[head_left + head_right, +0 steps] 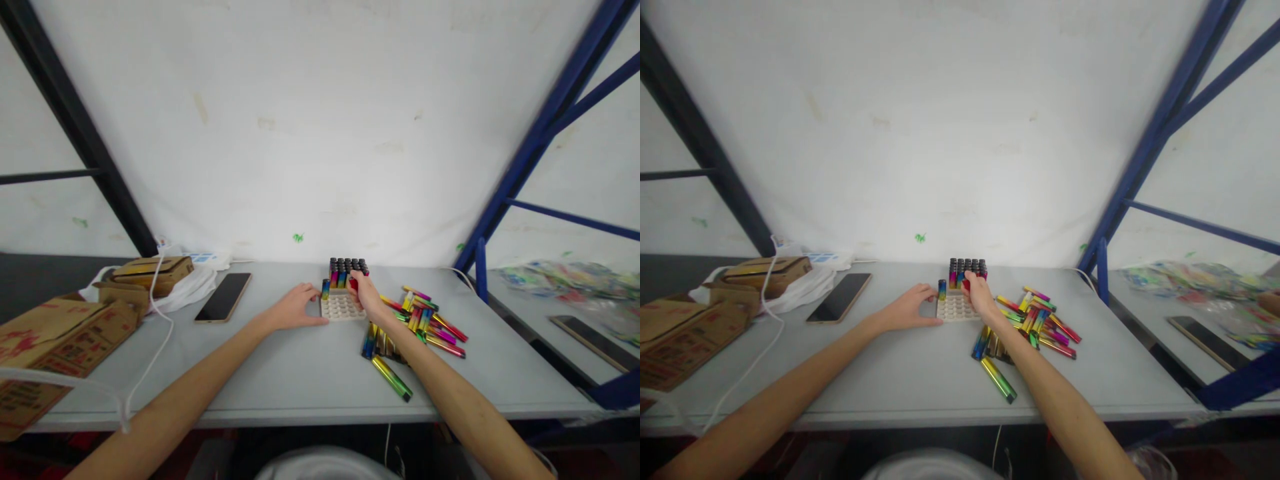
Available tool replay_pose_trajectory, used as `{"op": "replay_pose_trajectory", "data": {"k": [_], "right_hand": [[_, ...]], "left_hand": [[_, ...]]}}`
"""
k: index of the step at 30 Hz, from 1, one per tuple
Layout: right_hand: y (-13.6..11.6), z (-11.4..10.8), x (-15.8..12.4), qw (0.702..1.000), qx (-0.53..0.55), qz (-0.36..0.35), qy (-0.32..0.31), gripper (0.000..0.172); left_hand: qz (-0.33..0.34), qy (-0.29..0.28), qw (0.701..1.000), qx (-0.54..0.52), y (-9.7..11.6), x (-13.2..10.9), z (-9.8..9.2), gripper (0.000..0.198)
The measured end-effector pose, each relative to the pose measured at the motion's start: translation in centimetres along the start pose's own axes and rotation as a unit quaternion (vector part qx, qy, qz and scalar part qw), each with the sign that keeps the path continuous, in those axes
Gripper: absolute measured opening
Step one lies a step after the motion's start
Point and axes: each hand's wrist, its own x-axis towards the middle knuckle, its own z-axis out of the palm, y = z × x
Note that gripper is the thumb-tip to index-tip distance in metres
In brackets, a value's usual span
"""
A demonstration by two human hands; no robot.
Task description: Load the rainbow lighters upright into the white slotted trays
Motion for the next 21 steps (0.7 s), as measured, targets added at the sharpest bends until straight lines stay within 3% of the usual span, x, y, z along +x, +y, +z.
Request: {"op": "replay_pose_trajectory", "data": {"k": [4,15,21], "right_hand": [[0.25,-0.11,-0.15,1.0,-0.017,-0.023,-0.011,0.05],[0.81,-0.39,0.28,0.992,-0.049,-0.111,-0.037,0.075],[0.61,-0.66,-0.29,0.957,-0.167,-0.228,-0.067,0.058]], "left_hand": [[0.003,-0.002,1.0,0.003,-0.05,0.03,0.0,0.058],[0.003,-0.011,1.0,0.002,-0.03,0.05,-0.07,0.059],[-0.004,-0.006,1.0,0.003,0.11,0.01,-0.13,0.058]]}}
